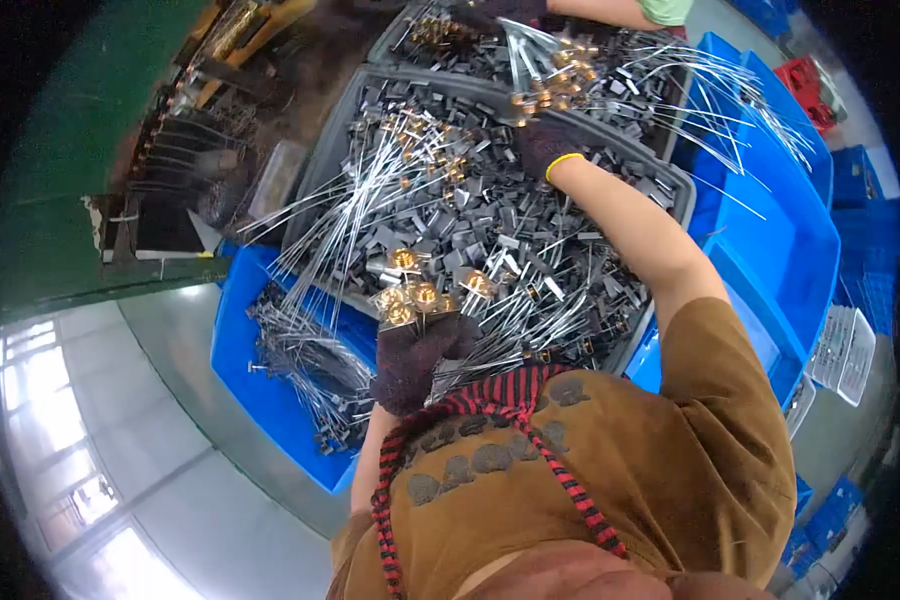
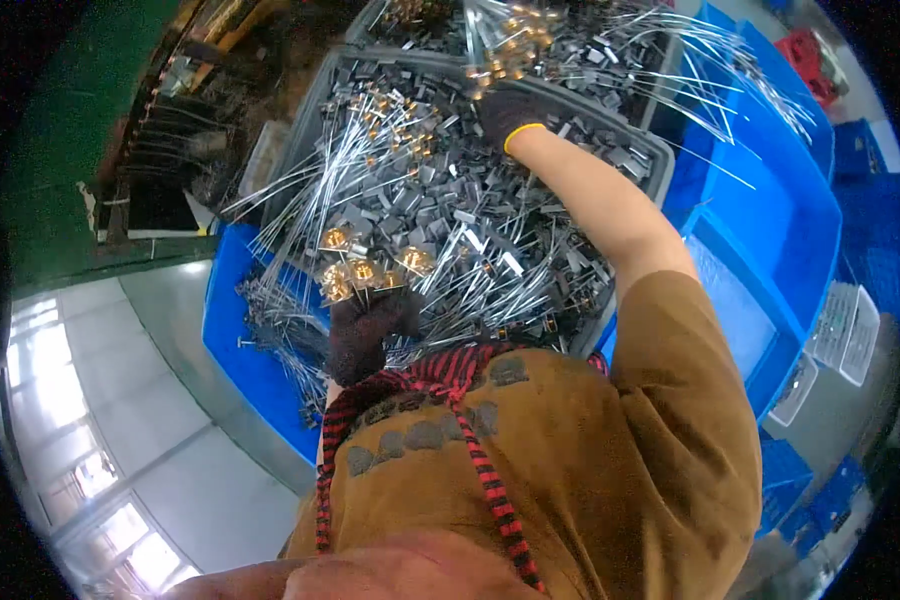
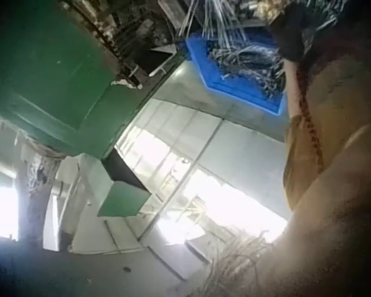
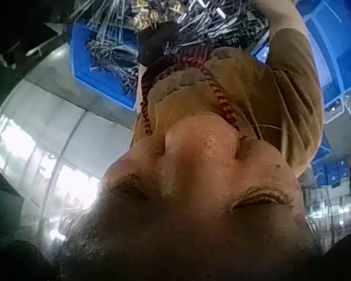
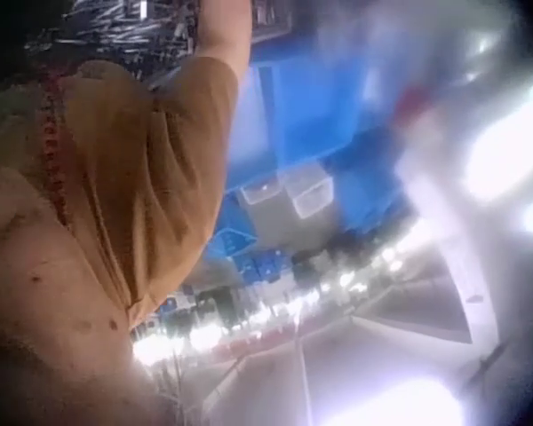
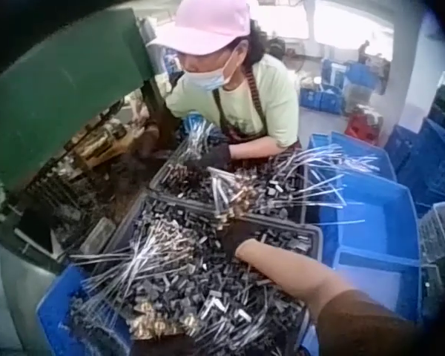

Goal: The person attaches metal clips onto metal rods with brass pieces by hand, gathering the assembled rods into bundles.

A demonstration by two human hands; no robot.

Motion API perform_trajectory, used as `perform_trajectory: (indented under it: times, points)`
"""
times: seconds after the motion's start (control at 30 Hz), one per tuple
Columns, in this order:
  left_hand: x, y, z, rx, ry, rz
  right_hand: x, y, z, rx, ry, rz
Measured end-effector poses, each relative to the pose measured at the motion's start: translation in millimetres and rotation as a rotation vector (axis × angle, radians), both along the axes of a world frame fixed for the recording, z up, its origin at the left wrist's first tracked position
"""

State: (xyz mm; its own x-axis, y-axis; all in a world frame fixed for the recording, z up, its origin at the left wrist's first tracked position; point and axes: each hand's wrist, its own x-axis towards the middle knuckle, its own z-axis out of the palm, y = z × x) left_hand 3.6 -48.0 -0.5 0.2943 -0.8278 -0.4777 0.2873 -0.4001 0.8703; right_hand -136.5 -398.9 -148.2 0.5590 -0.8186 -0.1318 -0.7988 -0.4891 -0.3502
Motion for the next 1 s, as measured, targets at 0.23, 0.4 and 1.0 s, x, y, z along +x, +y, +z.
perform_trajectory:
  times: [0.23, 0.4, 1.0]
  points:
    - [10.4, 1.2, -0.6, 0.112, -0.074, 0.009, -8.4, -2.2, -9.1, -0.098, 0.044, 0.039]
    - [11.5, 14.2, -9.7, -0.103, -0.3, -0.116, -56.9, 10.0, 38.9, 0.1, -0.173, -0.042]
    - [-16.4, 16.9, -4.9, -0.196, -0.156, 0.164, -82.3, 89.9, 63.8, 0.244, -0.629, -0.168]
